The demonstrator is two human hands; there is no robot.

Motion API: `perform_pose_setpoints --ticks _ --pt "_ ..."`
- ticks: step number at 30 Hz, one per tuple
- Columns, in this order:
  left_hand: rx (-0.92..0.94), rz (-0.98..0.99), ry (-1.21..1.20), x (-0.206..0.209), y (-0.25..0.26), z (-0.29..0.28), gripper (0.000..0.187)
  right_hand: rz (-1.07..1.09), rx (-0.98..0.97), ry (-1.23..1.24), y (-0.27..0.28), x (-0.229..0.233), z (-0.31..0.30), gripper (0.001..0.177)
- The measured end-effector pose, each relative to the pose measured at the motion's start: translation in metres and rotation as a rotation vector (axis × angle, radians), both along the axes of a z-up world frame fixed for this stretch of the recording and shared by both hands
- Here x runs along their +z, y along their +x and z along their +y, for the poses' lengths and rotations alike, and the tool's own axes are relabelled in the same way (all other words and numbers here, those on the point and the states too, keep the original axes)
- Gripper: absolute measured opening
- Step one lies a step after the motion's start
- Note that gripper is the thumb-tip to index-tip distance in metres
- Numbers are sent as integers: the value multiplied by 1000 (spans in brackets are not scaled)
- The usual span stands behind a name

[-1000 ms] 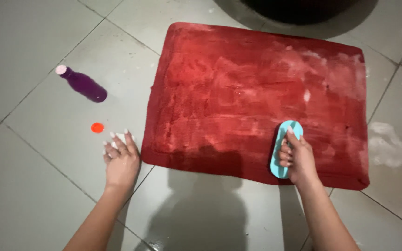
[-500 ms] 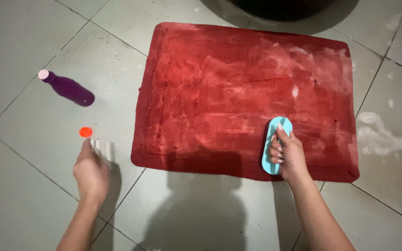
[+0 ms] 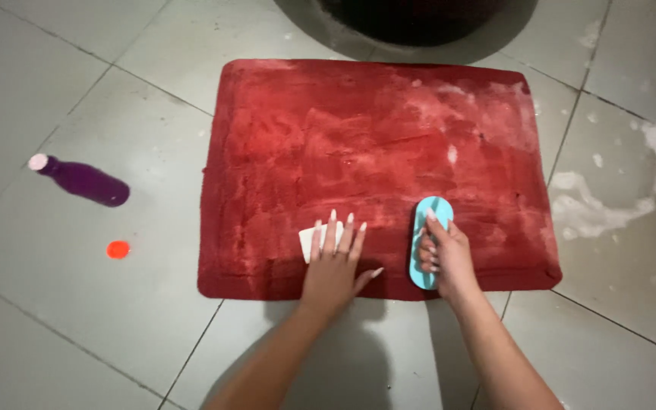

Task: Scrubbing a red rug on a tiled floor using a brush and cleaning agents.

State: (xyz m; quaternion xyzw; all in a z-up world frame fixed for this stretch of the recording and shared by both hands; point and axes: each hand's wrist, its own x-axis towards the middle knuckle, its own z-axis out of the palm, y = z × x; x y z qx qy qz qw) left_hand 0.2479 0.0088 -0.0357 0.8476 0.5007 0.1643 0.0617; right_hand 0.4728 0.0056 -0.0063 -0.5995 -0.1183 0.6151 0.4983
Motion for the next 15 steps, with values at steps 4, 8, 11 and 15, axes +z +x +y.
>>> perform_pose_setpoints --ticks 4,8,11,15 --pt "-76 123 103 -1 -18 17 68 -26 -12 -11 -6 3 3 31" --pt "-32 180 157 -8 -37 23 50 -37 -1 8 -8 3 0 33" --pt "-69 295 320 -51 -66 39 36 -59 -4 7 -11 8 0 31" --pt "-3 281 186 -12 -110 41 37 -51 22 31 -11 12 1 27"
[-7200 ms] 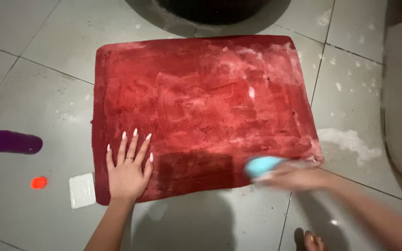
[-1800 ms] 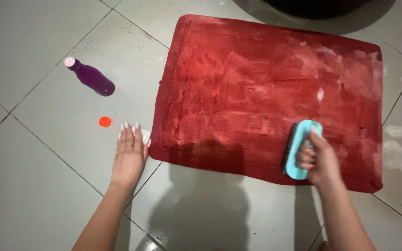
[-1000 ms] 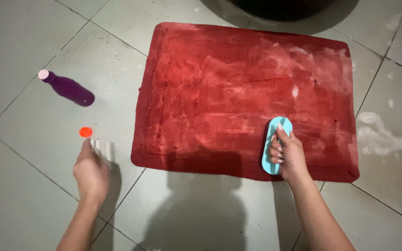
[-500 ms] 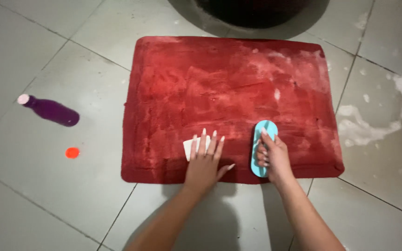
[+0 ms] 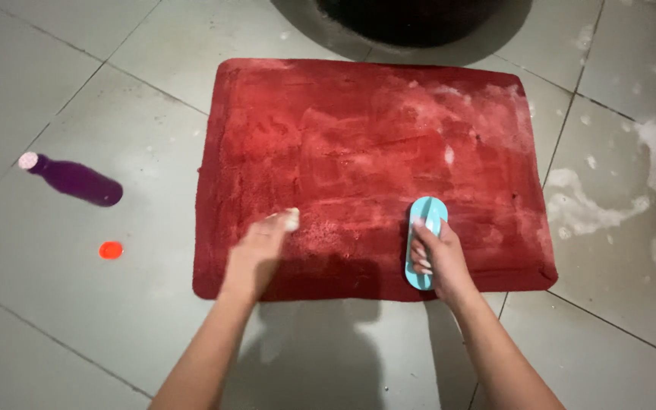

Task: Scrubbing a red rug on a tiled floor using a brush and cleaning agents.

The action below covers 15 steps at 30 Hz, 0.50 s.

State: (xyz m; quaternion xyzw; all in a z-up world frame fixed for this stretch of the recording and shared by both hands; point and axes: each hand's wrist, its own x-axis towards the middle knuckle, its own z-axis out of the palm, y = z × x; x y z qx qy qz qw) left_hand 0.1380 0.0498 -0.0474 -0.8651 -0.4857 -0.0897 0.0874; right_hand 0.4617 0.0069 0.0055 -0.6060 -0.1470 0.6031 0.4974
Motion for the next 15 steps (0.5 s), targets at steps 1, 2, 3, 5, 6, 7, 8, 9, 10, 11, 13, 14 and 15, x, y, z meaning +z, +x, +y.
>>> perform_pose_setpoints --ticks 1,2,3,5,6,7,8,9,10,11,13,14,15 --pt "76 -240 -73 27 -3 -8 39 -7 71 22 -1 1 -1 22" --pt "151 -478 -144 55 -6 -16 42 -12 141 44 -2 2 -1 20" --pt "157 -476 -143 55 -21 -22 42 -9 147 44 -5 1 0 20" --pt "596 -720 -62 56 -52 -34 35 -53 328 70 -11 1 2 25" --pt "603 -721 -57 67 -62 -38 35 -53 336 72 -24 0 6 25" --pt "770 -630 -159 78 -71 -42 36 -448 604 159 -36 -2 11 25" --pt "934 -533 -265 90 -82 -48 37 -847 864 244 -50 -4 12 26" --pt "943 -532 -265 74 -90 -52 37 -844 873 246 -67 0 14 26" --pt "908 -329 -118 58 -99 -56 46 -1008 914 472 -84 4 16 28" --pt "863 -125 24 42 -108 -59 55 -1166 945 705 -102 7 17 33" --pt "788 -93 19 16 -72 -56 61 -1399 1070 640 -126 8 31 35" --pt "703 -68 22 3 -55 -51 70 -1643 1178 565 -140 9 40 36" --pt "707 -63 18 12 -25 -54 70 -1636 1183 567 -134 -2 39 36"
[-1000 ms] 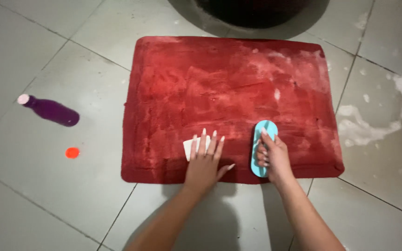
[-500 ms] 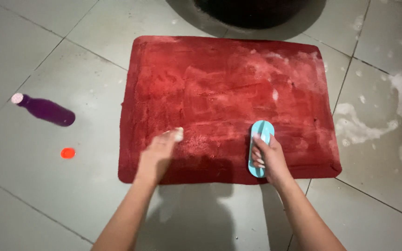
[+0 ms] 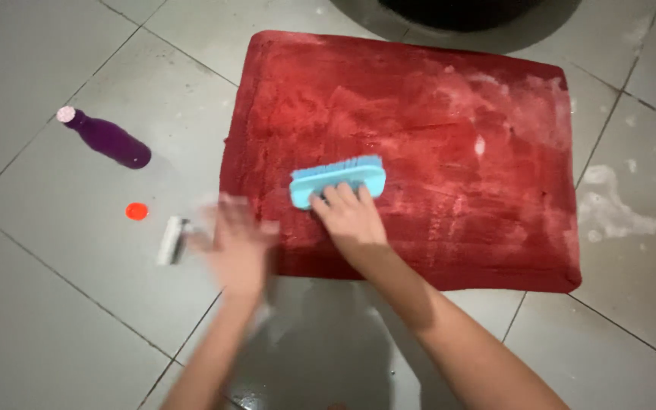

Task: Scrubbing a red rug on a tiled floor using a brush and cleaning agents.

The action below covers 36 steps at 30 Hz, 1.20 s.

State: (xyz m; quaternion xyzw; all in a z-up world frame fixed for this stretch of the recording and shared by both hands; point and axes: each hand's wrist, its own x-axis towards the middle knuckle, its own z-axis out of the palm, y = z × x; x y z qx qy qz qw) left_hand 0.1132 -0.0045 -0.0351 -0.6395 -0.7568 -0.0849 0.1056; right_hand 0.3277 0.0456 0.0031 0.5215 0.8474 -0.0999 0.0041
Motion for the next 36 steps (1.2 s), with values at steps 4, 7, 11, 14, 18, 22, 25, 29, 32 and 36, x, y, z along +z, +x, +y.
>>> perform_pose_setpoints --ticks 4,7,11,14,18,22,25,29,32,36 --pt "-288 18 -110 3 85 2 85 216 107 329 48 -21 -6 40" --pt "-459 -141 -103 -7 92 21 85 197 116 249 117 -43 -15 37" --pt "-597 -235 -109 3 88 51 86 60 71 364 157 -27 -13 40" --pt "-625 -204 -116 15 88 62 76 -151 116 248 164 -43 -1 36" --pt "-673 -252 -161 25 75 73 71 -229 -122 73 209 -22 -1 36" --pt "-366 -23 -258 18 21 81 65 -158 -859 -117 299 -14 -6 43" --pt "-287 -11 -169 0 -12 79 65 24 -1083 -126 309 -40 -16 40" --pt "-270 74 -196 -5 -14 73 60 175 -982 -44 104 -27 -17 32" --pt "-362 -7 -108 -5 -25 83 61 33 -543 157 -24 -48 -16 32" --pt "-362 -293 -229 5 -30 75 59 89 -156 433 -13 -58 -20 37"
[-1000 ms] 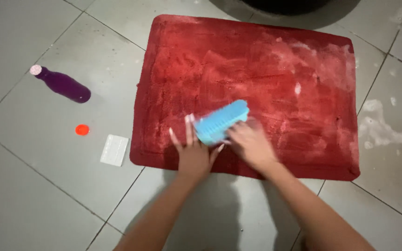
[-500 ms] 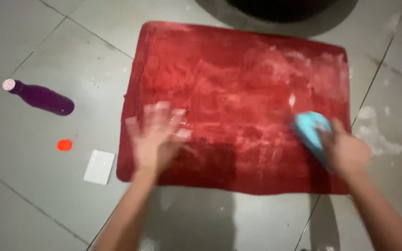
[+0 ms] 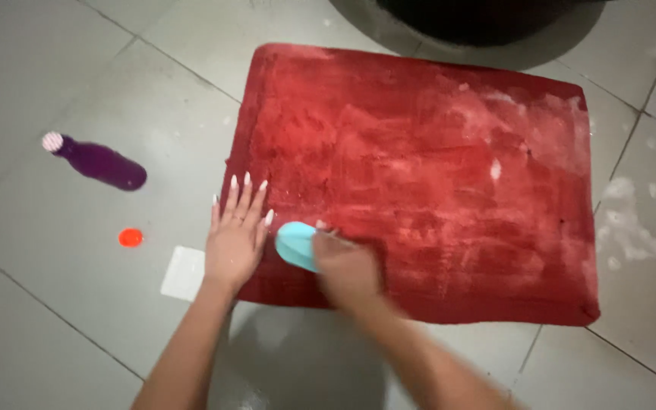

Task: Scrubbing a red rug on a tiled floor using a brush and cleaning agents.

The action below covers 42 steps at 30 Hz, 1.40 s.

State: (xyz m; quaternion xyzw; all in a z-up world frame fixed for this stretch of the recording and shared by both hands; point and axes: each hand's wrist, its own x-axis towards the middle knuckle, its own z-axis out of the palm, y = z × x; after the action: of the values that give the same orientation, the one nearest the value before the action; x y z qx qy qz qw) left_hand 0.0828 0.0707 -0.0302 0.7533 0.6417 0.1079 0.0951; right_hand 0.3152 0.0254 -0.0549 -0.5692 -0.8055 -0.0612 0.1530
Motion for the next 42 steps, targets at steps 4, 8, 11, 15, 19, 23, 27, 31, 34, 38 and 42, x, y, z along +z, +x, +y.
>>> perform_pose_setpoints --ticks 4,8,11,15,19,23,27,31,34,38,42 --pt "-85 145 24 10 -8 -7 59 -148 131 -460 198 -49 -22 41" --pt "-81 277 93 1 -13 -17 58 -357 248 -103 353 -69 -69 31" --pt "-95 204 87 0 -13 -16 59 -100 43 -496 274 -50 -15 37" --pt "-87 186 68 -2 -15 -12 56 60 348 -505 56 25 47 47" --pt "-95 147 68 4 -15 -8 57 133 677 82 -4 9 66 23" --pt "-54 212 40 7 -15 -12 56 -268 533 -690 92 30 40 51" --pt "4 123 136 4 -14 -14 59 8 705 -246 252 -21 -8 18" --pt "156 105 171 -12 -23 -15 52 -114 726 8 205 4 13 5" --pt "94 -110 134 -2 -20 -17 47 -187 783 46 138 10 43 7" --pt "66 -322 152 11 -14 -16 52 -38 928 91 -1 44 99 23" --pt "81 -322 90 2 -22 -9 57 -115 729 99 -99 41 136 20"
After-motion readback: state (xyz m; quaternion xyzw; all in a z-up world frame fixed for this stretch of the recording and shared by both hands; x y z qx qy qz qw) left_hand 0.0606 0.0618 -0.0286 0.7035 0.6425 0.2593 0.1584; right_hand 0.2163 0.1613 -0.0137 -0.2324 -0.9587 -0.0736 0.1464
